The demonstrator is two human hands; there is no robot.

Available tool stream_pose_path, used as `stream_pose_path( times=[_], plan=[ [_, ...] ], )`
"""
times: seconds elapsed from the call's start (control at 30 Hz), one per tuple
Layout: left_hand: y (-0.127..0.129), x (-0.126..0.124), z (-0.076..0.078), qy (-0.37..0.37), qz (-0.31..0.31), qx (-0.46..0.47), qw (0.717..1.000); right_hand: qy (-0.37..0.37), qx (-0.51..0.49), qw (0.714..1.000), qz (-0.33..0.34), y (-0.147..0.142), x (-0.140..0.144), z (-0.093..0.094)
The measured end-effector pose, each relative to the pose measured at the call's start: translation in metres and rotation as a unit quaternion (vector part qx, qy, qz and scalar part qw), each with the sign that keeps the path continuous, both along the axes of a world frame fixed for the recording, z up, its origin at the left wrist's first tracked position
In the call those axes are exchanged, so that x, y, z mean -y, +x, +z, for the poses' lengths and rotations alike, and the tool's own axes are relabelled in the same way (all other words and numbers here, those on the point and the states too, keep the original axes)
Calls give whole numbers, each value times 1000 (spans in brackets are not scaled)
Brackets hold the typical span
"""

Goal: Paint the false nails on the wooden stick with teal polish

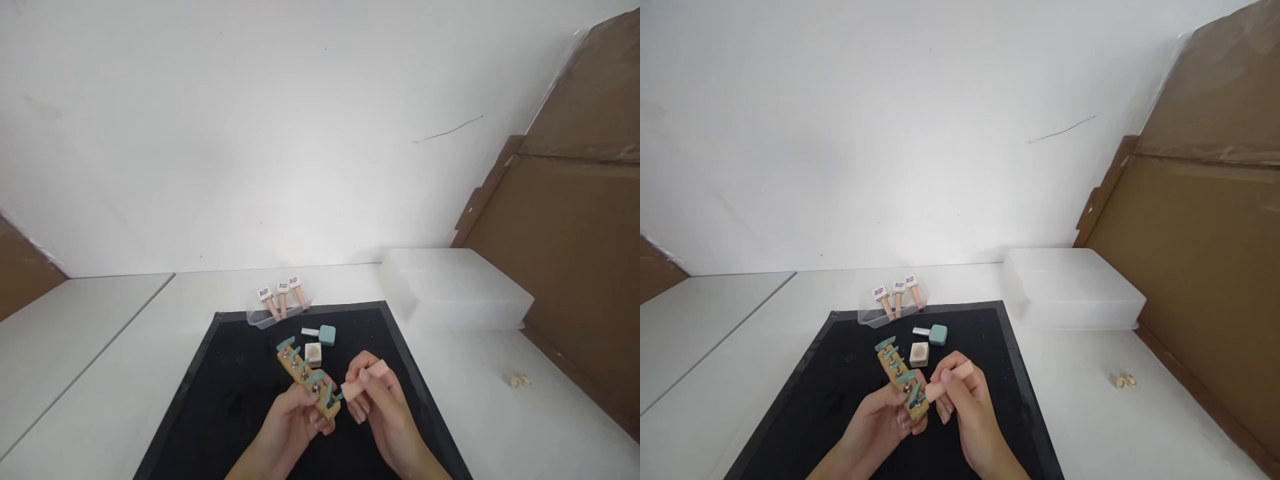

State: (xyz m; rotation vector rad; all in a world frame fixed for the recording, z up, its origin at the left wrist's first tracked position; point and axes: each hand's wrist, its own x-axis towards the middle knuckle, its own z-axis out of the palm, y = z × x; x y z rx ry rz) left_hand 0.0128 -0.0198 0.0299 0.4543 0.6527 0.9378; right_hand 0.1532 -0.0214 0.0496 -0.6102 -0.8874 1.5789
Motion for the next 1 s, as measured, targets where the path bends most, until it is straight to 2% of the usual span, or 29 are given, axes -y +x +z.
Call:
stream_pose_path(
  times=[0.23,1.0],
  plan=[
    [0,1,-2,13,-10,2,1000,-2,34,999,-19,0,-1,0],
    [0,1,1,15,-25,18,999,-67,25,993,-94,0,-6,1]
  ],
)
